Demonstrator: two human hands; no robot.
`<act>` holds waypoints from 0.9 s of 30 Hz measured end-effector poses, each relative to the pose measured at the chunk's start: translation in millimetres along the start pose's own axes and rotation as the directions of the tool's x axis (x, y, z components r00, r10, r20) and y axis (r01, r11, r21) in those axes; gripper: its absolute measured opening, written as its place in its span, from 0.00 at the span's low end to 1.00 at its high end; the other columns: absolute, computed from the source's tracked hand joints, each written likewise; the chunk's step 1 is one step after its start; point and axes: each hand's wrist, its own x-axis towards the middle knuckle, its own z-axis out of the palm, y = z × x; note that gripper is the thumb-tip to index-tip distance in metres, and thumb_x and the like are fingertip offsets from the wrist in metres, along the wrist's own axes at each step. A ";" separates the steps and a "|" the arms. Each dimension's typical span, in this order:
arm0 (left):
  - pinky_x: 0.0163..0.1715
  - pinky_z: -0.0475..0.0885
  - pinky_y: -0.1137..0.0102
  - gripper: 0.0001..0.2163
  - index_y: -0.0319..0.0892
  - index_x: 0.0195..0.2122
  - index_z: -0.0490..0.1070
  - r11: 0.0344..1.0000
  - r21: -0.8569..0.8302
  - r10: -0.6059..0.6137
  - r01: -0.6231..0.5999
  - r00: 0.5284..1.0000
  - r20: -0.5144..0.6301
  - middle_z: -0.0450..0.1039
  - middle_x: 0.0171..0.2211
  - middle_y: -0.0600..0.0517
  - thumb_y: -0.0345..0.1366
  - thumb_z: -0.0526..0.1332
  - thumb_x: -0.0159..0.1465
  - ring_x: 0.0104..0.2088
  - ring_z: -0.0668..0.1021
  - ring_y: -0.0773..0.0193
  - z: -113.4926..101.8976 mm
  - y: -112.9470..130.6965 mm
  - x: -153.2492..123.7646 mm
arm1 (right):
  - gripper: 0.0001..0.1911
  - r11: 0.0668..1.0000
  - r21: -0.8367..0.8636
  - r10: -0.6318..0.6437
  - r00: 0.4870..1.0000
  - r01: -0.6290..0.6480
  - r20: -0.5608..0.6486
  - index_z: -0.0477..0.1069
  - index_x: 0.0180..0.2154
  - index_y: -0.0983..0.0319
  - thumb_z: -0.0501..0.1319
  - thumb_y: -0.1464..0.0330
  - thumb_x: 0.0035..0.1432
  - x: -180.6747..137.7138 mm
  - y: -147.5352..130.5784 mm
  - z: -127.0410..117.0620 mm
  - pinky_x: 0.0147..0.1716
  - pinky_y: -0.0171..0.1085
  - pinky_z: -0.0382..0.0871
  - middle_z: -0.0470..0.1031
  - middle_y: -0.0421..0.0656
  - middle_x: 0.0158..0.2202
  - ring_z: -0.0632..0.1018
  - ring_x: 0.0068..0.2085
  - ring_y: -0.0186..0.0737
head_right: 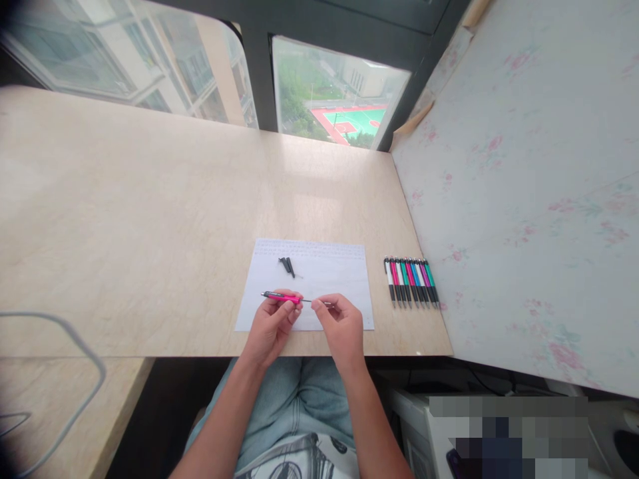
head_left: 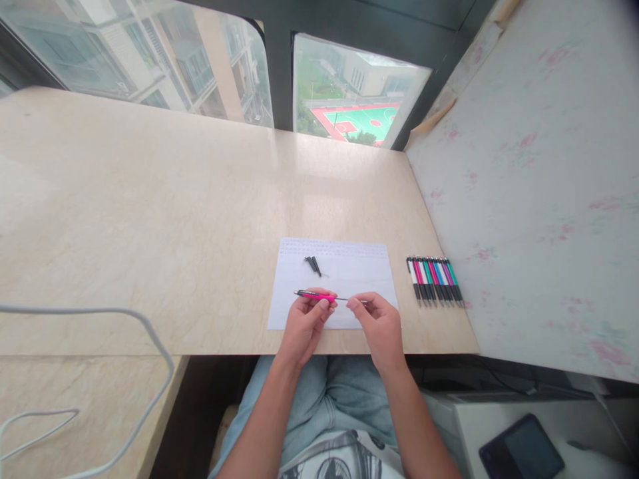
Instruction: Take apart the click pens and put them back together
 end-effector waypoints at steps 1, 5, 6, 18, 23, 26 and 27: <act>0.38 0.75 0.75 0.08 0.38 0.36 0.78 1.000 -0.003 0.001 -0.001 1.000 0.003 0.80 0.36 0.48 0.30 0.72 0.55 0.33 0.80 0.69 0.1 0.0 0.0 | 0.10 1.000 -0.020 -0.013 1.000 0.013 -0.004 0.76 0.32 0.61 0.67 0.60 0.56 0.6 1.1 0.4 0.33 0.36 0.71 0.78 0.41 0.29 0.76 0.31 0.38; 0.38 0.76 0.76 0.08 0.39 0.36 0.78 1.000 -0.013 0.004 -0.004 1.000 0.002 0.80 0.37 0.49 0.30 0.72 0.55 0.33 0.80 0.69 -0.5 -0.2 0.5 | 0.09 0.985 -0.139 -0.111 0.993 0.106 -0.030 0.75 0.31 0.61 0.65 0.62 0.58 1.5 0.0 0.8 0.33 0.36 0.70 0.77 0.41 0.29 0.75 0.31 0.38; 0.38 0.76 0.76 0.08 0.39 0.36 0.78 1.000 -0.011 0.004 -0.004 1.000 0.002 0.80 0.37 0.49 0.29 0.72 0.55 0.33 0.80 0.69 -0.8 -0.5 0.6 | 0.09 0.973 -0.178 -0.155 0.987 0.145 -0.041 0.75 0.31 0.61 0.65 0.63 0.58 1.1 -1.7 1.1 0.32 0.36 0.70 0.76 0.41 0.28 0.74 0.30 0.37; 0.36 0.75 0.79 0.08 0.38 0.35 0.78 0.997 -0.079 0.003 -0.003 1.000 0.006 0.80 0.35 0.50 0.29 0.72 0.55 0.31 0.80 0.71 -0.6 1.9 0.0 | 0.11 0.988 -0.113 -0.108 0.994 0.107 -0.002 0.73 0.30 0.61 0.66 0.59 0.57 1.9 2.5 7.3 0.32 0.36 0.71 0.75 0.41 0.28 0.75 0.31 0.38; 0.34 0.75 0.80 0.10 0.39 0.35 0.79 0.989 -0.147 0.002 -0.005 1.000 -0.021 0.80 0.35 0.50 0.31 0.74 0.52 0.31 0.79 0.72 -3.4 2.0 1.3 | 0.10 0.988 -0.106 -0.092 0.979 0.113 0.183 0.75 0.39 0.60 0.66 0.63 0.56 6.2 11.2 4.8 0.35 0.38 0.74 0.79 0.45 0.39 0.79 0.38 0.42; 0.34 0.75 0.80 0.10 0.39 0.35 0.79 0.986 -0.165 -0.002 -0.002 1.000 -0.026 0.80 0.35 0.49 0.31 0.74 0.53 0.30 0.79 0.73 -4.6 2.0 2.2 | 0.08 0.934 -0.306 -0.143 0.977 0.187 0.160 0.76 0.39 0.60 0.61 0.66 0.58 19.1 17.5 6.4 0.33 0.38 0.73 0.79 0.45 0.37 0.78 0.35 0.41; 0.34 0.75 0.80 0.09 0.38 0.35 0.78 0.987 -0.162 -0.003 -0.001 1.000 -0.023 0.80 0.35 0.49 0.31 0.73 0.53 0.31 0.79 0.72 -4.8 1.9 2.4 | 0.08 0.893 -0.389 -0.179 0.972 0.226 0.154 0.76 0.39 0.60 0.60 0.68 0.59 25.1 18.9 8.3 0.33 0.39 0.72 0.79 0.44 0.36 0.77 0.34 0.41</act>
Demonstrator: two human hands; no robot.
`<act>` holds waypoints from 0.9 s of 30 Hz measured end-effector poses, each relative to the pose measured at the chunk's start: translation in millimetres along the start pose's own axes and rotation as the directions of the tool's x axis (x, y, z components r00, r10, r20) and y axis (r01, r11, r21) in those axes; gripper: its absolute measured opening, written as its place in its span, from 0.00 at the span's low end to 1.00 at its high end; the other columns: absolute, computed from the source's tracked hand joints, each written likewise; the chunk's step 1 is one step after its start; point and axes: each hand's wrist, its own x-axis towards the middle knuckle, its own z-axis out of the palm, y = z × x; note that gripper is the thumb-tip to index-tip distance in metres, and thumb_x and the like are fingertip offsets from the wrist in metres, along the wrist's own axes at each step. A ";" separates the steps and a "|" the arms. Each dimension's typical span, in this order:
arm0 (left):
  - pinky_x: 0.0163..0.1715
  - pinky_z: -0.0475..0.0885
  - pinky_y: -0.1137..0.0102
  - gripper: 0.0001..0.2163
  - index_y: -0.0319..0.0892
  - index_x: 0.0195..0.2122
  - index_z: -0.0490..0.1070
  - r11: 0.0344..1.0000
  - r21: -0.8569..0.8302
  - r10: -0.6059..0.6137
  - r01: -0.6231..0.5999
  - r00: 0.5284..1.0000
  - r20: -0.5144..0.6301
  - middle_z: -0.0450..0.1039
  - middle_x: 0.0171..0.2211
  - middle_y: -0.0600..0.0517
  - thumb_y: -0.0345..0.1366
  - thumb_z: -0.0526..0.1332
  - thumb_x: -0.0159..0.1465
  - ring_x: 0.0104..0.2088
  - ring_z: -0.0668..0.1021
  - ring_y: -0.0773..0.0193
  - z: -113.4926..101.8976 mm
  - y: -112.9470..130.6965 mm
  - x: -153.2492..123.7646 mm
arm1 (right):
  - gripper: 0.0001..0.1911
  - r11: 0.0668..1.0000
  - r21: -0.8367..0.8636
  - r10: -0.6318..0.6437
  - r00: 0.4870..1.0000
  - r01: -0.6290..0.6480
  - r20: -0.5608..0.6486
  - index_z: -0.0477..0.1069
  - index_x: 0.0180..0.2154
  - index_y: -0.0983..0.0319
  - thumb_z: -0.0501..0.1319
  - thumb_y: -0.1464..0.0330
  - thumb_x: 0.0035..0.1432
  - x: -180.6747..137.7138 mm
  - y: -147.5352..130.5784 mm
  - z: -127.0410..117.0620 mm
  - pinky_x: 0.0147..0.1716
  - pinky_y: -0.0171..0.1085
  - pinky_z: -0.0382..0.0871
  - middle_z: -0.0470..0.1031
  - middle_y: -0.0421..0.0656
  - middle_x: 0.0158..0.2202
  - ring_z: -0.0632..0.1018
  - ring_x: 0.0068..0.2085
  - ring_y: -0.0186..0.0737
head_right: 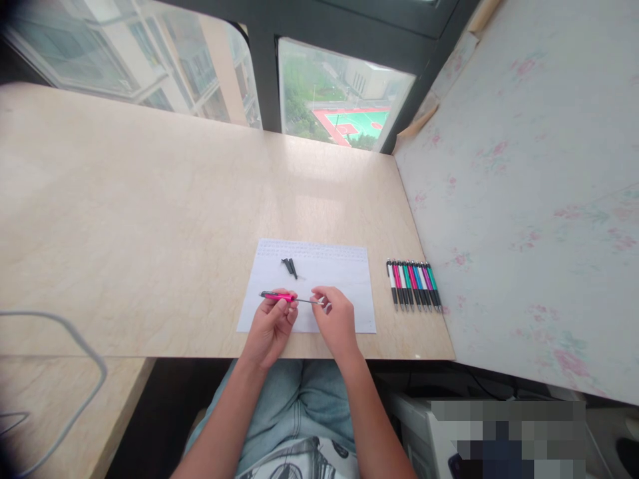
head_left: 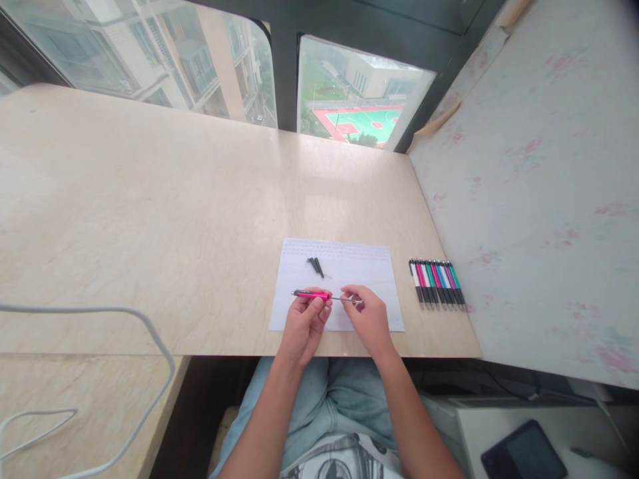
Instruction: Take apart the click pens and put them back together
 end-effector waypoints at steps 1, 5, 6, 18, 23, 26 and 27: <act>0.34 0.75 0.80 0.09 0.38 0.35 0.78 1.000 0.005 -0.001 0.001 1.000 0.003 0.80 0.35 0.49 0.31 0.73 0.53 0.31 0.79 0.72 -0.2 -0.2 0.2 | 0.08 0.995 -0.091 -0.037 0.999 0.035 -0.012 0.76 0.39 0.60 0.60 0.69 0.58 6.6 1.1 2.4 0.34 0.39 0.72 0.78 0.44 0.35 0.76 0.33 0.40; 0.34 0.75 0.79 0.10 0.38 0.36 0.78 1.000 0.015 0.004 -0.004 1.000 0.005 0.80 0.35 0.49 0.31 0.73 0.54 0.31 0.79 0.72 -0.8 -1.1 0.8 | 0.10 0.938 -0.324 -0.127 0.992 0.122 0.003 0.76 0.41 0.60 0.59 0.70 0.58 33.2 0.1 16.2 0.39 0.40 0.70 0.76 0.44 0.37 0.75 0.36 0.42; 0.34 0.75 0.79 0.10 0.37 0.36 0.78 1.000 0.018 0.002 -0.003 1.000 0.006 0.80 0.36 0.49 0.31 0.73 0.54 0.31 0.79 0.72 -0.9 -1.3 0.8 | 0.10 0.928 -0.349 -0.131 0.991 0.128 0.013 0.76 0.41 0.59 0.59 0.70 0.58 38.4 -0.6 20.2 0.40 0.40 0.69 0.76 0.44 0.38 0.76 0.38 0.42; 0.36 0.75 0.77 0.09 0.38 0.37 0.77 0.996 0.087 -0.020 0.021 1.000 -0.012 0.79 0.37 0.49 0.31 0.72 0.55 0.33 0.79 0.71 1.0 0.0 -0.5 | 0.11 0.997 0.023 0.076 0.994 -0.074 -0.082 0.75 0.34 0.61 0.60 0.61 0.60 16.0 10.7 -16.4 0.34 0.40 0.73 0.78 0.45 0.32 0.78 0.33 0.43; 0.37 0.75 0.76 0.09 0.39 0.36 0.78 0.991 0.135 -0.010 0.012 1.000 -0.015 0.80 0.37 0.49 0.31 0.72 0.55 0.33 0.80 0.70 2.7 -0.7 -0.7 | 0.13 0.965 0.209 0.173 0.984 -0.161 -0.042 0.77 0.37 0.62 0.66 0.58 0.56 -13.6 13.9 -52.4 0.39 0.41 0.75 0.80 0.47 0.36 0.79 0.38 0.45; 0.38 0.75 0.76 0.08 0.39 0.36 0.78 0.988 0.155 -0.004 0.005 1.000 -0.012 0.80 0.37 0.49 0.30 0.72 0.55 0.33 0.80 0.70 2.9 -1.2 -0.3 | 0.11 0.971 0.203 0.134 0.991 -0.127 -0.021 0.78 0.36 0.60 0.65 0.60 0.58 -20.0 8.7 -62.9 0.40 0.41 0.74 0.80 0.45 0.36 0.79 0.39 0.44; 0.38 0.75 0.76 0.08 0.39 0.36 0.78 0.987 0.159 -0.002 0.004 1.000 -0.009 0.80 0.37 0.49 0.30 0.72 0.55 0.33 0.80 0.70 2.6 -1.5 -0.1 | 0.10 0.977 0.188 0.108 0.994 -0.104 -0.015 0.77 0.36 0.60 0.64 0.61 0.58 -20.2 6.7 -65.1 0.39 0.40 0.74 0.79 0.45 0.36 0.79 0.39 0.43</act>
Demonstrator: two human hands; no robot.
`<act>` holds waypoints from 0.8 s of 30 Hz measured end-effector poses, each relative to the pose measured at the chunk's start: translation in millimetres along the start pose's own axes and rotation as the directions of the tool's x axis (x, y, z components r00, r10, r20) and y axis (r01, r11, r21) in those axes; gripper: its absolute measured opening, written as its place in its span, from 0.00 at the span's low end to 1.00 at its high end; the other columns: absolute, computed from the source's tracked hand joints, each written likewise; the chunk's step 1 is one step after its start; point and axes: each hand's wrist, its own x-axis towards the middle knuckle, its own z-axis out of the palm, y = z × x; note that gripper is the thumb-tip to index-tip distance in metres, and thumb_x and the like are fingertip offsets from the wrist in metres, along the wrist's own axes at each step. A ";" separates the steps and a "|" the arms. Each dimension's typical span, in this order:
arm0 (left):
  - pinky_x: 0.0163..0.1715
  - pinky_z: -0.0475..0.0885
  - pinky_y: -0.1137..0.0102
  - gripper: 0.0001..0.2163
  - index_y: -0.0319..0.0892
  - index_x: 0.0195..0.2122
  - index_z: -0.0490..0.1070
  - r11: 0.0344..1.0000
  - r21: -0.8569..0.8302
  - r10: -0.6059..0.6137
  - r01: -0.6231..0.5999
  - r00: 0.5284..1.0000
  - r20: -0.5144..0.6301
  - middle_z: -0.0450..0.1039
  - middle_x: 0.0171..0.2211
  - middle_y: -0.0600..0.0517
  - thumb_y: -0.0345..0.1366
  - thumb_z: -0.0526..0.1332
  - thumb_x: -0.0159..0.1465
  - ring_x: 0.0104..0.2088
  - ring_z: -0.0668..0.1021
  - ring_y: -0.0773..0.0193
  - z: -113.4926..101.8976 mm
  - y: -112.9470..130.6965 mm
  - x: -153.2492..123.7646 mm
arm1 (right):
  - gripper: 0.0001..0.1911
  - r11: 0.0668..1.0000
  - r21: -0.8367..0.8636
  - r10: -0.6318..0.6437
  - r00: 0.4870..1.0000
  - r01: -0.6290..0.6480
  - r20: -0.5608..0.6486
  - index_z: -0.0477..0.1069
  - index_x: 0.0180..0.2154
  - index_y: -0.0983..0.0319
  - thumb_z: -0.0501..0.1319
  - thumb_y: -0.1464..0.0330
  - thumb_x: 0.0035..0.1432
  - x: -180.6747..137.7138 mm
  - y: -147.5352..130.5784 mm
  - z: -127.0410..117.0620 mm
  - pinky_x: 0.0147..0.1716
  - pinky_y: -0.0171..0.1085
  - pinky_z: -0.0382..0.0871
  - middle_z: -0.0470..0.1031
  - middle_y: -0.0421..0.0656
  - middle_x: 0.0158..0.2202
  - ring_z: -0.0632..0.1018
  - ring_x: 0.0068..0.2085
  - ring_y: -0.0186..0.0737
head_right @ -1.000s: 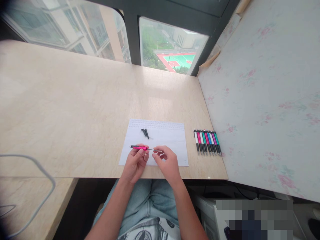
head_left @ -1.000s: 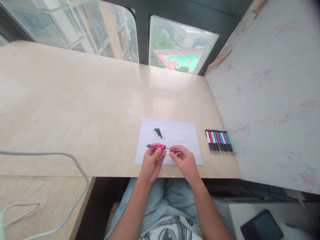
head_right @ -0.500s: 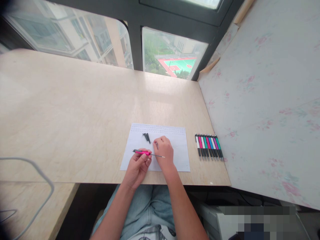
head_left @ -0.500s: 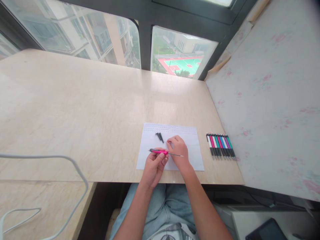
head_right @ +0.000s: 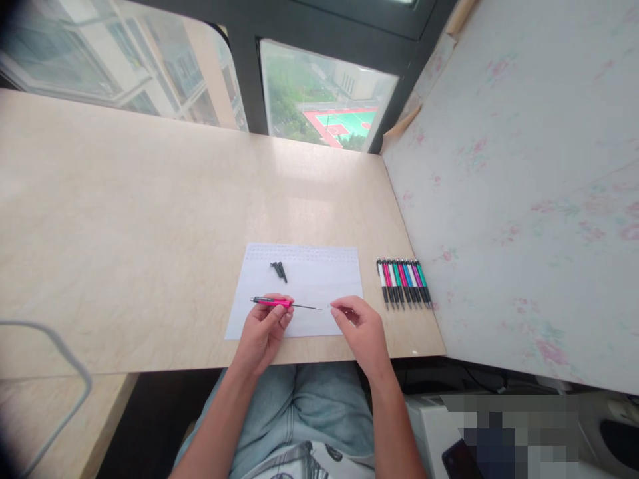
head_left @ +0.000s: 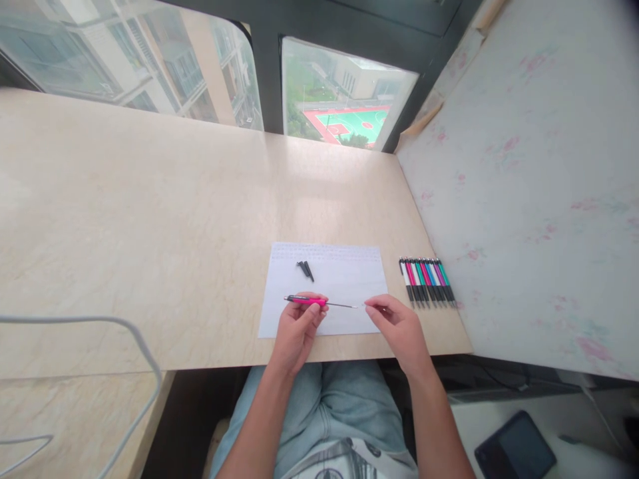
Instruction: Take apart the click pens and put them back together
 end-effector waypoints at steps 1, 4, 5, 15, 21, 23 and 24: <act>0.38 0.75 0.77 0.08 0.39 0.36 0.78 1.000 0.004 0.002 -0.002 1.000 0.003 0.80 0.37 0.49 0.30 0.71 0.55 0.34 0.80 0.70 -0.3 -0.3 0.2 | 0.09 1.000 -0.018 -0.025 1.000 0.025 0.008 0.77 0.36 0.60 0.64 0.61 0.59 0.2 -2.1 -1.4 0.39 0.40 0.74 0.79 0.45 0.36 0.78 0.39 0.43; 0.39 0.75 0.76 0.08 0.39 0.37 0.78 1.000 0.016 0.015 -0.015 1.000 0.004 0.80 0.37 0.49 0.30 0.71 0.55 0.34 0.80 0.70 -0.8 -0.9 0.3 | 0.08 0.995 -0.054 -0.079 0.997 0.079 0.012 0.77 0.35 0.60 0.63 0.63 0.59 1.7 -6.7 -4.2 0.38 0.39 0.73 0.78 0.45 0.36 0.78 0.39 0.43; 0.39 0.75 0.76 0.08 0.39 0.37 0.78 1.000 0.020 0.020 -0.020 1.000 0.000 0.80 0.37 0.49 0.30 0.71 0.55 0.34 0.80 0.70 -0.7 -0.8 0.1 | 0.08 0.995 -0.057 -0.087 0.996 0.087 0.011 0.77 0.35 0.60 0.63 0.63 0.59 1.9 -7.7 -4.7 0.38 0.39 0.74 0.78 0.45 0.35 0.78 0.39 0.43; 0.40 0.75 0.74 0.09 0.39 0.36 0.78 0.998 0.058 0.026 -0.027 1.000 0.010 0.80 0.38 0.48 0.30 0.72 0.54 0.34 0.80 0.68 1.1 0.1 -1.1 | 0.05 0.984 -0.084 -0.151 0.986 0.157 0.071 0.76 0.35 0.59 0.62 0.66 0.60 -0.7 -19.2 1.5 0.37 0.40 0.73 0.78 0.44 0.34 0.77 0.36 0.42; 0.42 0.74 0.72 0.08 0.38 0.36 0.78 0.994 0.111 0.007 -0.014 0.998 0.062 0.80 0.38 0.47 0.31 0.72 0.55 0.36 0.80 0.67 0.9 -0.6 -2.5 | 0.05 0.980 -0.094 -0.164 0.981 0.174 0.108 0.76 0.35 0.59 0.61 0.68 0.60 1.0 -22.3 14.0 0.36 0.39 0.73 0.78 0.43 0.34 0.77 0.35 0.40; 0.42 0.74 0.72 0.08 0.39 0.36 0.78 0.994 0.110 0.005 -0.012 0.998 0.064 0.80 0.38 0.47 0.31 0.71 0.56 0.36 0.79 0.67 1.0 -0.3 -2.9 | 0.05 0.980 -0.091 -0.164 0.979 0.175 0.118 0.76 0.35 0.59 0.61 0.68 0.59 1.9 -22.4 17.8 0.37 0.39 0.73 0.78 0.43 0.34 0.77 0.35 0.40; 0.42 0.73 0.72 0.08 0.39 0.36 0.78 0.994 0.105 0.004 -0.011 0.998 0.060 0.80 0.38 0.47 0.31 0.71 0.56 0.36 0.80 0.67 1.2 -0.1 -3.0 | 0.05 0.980 -0.091 -0.165 0.979 0.176 0.119 0.76 0.35 0.59 0.61 0.68 0.59 2.4 -22.3 19.2 0.36 0.39 0.73 0.78 0.43 0.34 0.77 0.35 0.40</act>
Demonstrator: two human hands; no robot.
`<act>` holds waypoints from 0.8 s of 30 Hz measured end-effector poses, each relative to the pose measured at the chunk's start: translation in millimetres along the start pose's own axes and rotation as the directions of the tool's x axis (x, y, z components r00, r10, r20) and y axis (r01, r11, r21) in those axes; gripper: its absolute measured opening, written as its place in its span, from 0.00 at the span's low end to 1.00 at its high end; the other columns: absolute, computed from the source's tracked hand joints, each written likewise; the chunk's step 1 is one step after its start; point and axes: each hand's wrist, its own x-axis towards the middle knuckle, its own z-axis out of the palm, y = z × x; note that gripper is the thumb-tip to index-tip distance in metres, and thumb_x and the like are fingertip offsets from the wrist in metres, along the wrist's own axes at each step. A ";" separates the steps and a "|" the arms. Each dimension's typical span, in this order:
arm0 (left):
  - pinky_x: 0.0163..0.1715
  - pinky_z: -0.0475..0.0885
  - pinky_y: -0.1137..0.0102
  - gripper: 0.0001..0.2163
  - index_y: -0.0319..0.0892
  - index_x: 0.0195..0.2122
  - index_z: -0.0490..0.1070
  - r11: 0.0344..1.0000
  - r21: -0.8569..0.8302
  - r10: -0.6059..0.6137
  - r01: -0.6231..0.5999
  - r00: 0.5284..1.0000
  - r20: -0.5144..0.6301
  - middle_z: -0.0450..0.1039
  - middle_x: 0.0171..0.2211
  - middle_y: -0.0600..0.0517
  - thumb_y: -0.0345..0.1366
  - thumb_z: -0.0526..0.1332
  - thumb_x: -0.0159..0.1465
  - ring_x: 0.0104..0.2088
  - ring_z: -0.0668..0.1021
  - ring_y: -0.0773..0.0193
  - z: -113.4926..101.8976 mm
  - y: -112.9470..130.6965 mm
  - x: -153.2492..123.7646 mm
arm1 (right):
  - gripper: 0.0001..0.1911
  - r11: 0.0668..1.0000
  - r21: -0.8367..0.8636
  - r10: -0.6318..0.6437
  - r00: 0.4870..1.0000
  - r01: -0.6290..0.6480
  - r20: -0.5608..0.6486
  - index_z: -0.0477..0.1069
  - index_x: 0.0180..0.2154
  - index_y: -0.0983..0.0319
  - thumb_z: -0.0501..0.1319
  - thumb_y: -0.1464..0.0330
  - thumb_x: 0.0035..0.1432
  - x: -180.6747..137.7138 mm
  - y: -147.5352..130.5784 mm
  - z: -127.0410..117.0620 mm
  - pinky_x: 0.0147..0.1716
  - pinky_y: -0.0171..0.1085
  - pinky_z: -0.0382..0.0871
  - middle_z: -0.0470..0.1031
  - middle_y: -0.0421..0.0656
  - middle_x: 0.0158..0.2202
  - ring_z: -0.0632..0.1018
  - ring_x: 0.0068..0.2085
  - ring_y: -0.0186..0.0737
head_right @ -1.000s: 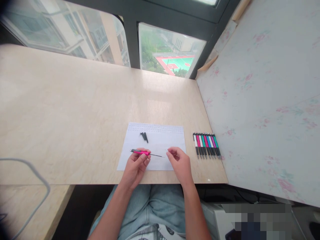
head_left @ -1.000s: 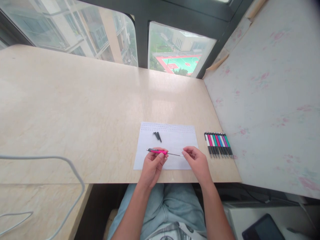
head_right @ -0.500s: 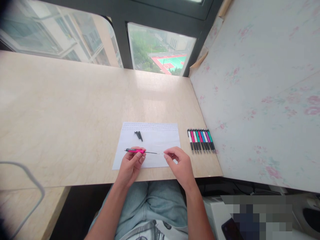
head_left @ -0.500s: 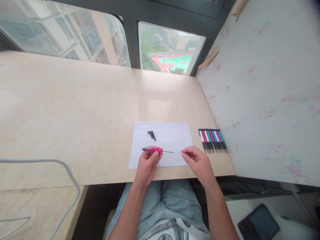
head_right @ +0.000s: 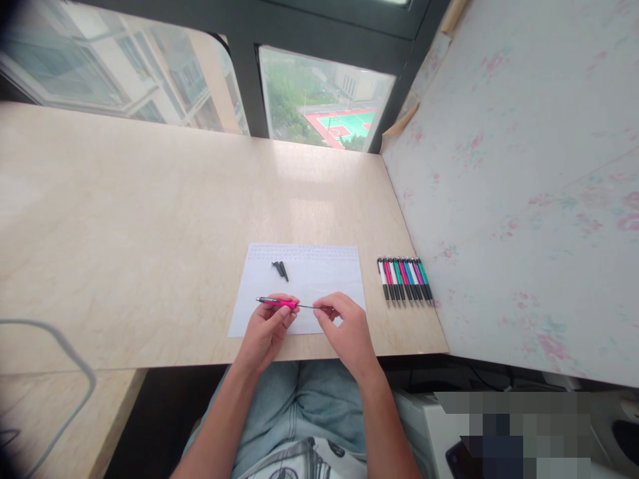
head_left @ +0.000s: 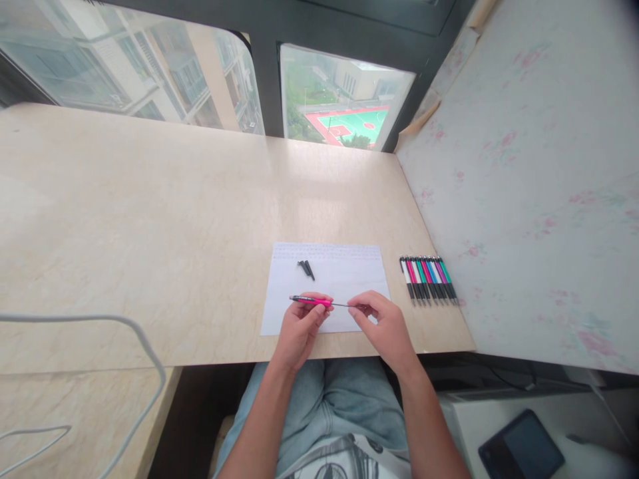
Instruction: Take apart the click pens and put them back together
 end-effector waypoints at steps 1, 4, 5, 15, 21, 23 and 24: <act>0.42 0.73 0.72 0.08 0.39 0.36 0.78 1.000 -0.007 -0.002 0.002 1.000 -0.006 0.80 0.38 0.47 0.31 0.71 0.56 0.36 0.80 0.67 0.3 0.4 0.0 | 0.05 1.000 -0.002 -0.001 1.000 0.001 0.001 0.76 0.35 0.59 0.61 0.68 0.59 0.6 0.3 0.8 0.36 0.39 0.73 0.78 0.44 0.34 0.77 0.35 0.40; 0.41 0.73 0.72 0.08 0.39 0.36 0.78 1.000 -0.020 -0.008 0.008 1.000 -0.020 0.80 0.38 0.47 0.31 0.71 0.55 0.35 0.80 0.67 1.6 1.6 0.0 | 0.05 1.000 -0.009 -0.002 1.000 0.002 -0.002 0.76 0.35 0.59 0.61 0.68 0.59 1.8 1.4 0.6 0.36 0.39 0.73 0.78 0.43 0.35 0.77 0.35 0.41; 0.41 0.73 0.72 0.08 0.38 0.36 0.78 1.000 -0.019 -0.009 0.009 1.000 -0.020 0.80 0.38 0.47 0.32 0.71 0.55 0.35 0.80 0.67 2.0 2.0 0.0 | 0.05 1.000 -0.009 0.001 1.000 -0.001 -0.003 0.76 0.35 0.59 0.61 0.68 0.59 2.0 1.5 0.3 0.36 0.39 0.73 0.79 0.43 0.35 0.77 0.35 0.41; 0.35 0.75 0.76 0.08 0.38 0.34 0.78 0.994 -0.105 -0.019 0.014 0.999 -0.051 0.80 0.35 0.48 0.31 0.73 0.54 0.31 0.79 0.70 0.6 2.0 1.1 | 0.04 0.991 0.130 0.017 1.000 -0.018 0.008 0.77 0.35 0.59 0.63 0.67 0.58 3.0 -6.2 8.4 0.38 0.39 0.73 0.78 0.43 0.35 0.78 0.38 0.41; 0.32 0.75 0.81 0.11 0.38 0.35 0.77 0.973 -0.229 -0.018 0.002 0.998 -0.066 0.79 0.34 0.50 0.34 0.74 0.52 0.29 0.78 0.74 -3.6 1.9 2.6 | 0.10 0.996 0.045 0.071 0.996 -0.073 0.050 0.75 0.43 0.60 0.62 0.68 0.57 17.7 10.1 24.2 0.36 0.39 0.74 0.78 0.44 0.37 0.78 0.36 0.40; 0.32 0.75 0.80 0.11 0.38 0.34 0.77 0.972 -0.234 -0.023 0.008 0.998 -0.061 0.79 0.34 0.50 0.34 0.74 0.52 0.29 0.78 0.73 -4.3 1.5 2.6 | 0.08 0.992 -0.118 0.049 0.998 -0.045 0.025 0.76 0.40 0.61 0.60 0.70 0.58 28.6 16.6 36.2 0.35 0.39 0.72 0.78 0.44 0.35 0.77 0.33 0.40; 0.32 0.75 0.80 0.11 0.38 0.34 0.77 0.973 -0.232 -0.023 0.008 0.998 -0.061 0.79 0.34 0.50 0.34 0.74 0.52 0.29 0.79 0.73 -4.5 1.3 2.6 | 0.08 0.982 -0.185 0.027 0.999 -0.022 0.025 0.76 0.39 0.61 0.60 0.70 0.58 34.6 19.0 43.2 0.36 0.40 0.71 0.77 0.44 0.35 0.76 0.33 0.39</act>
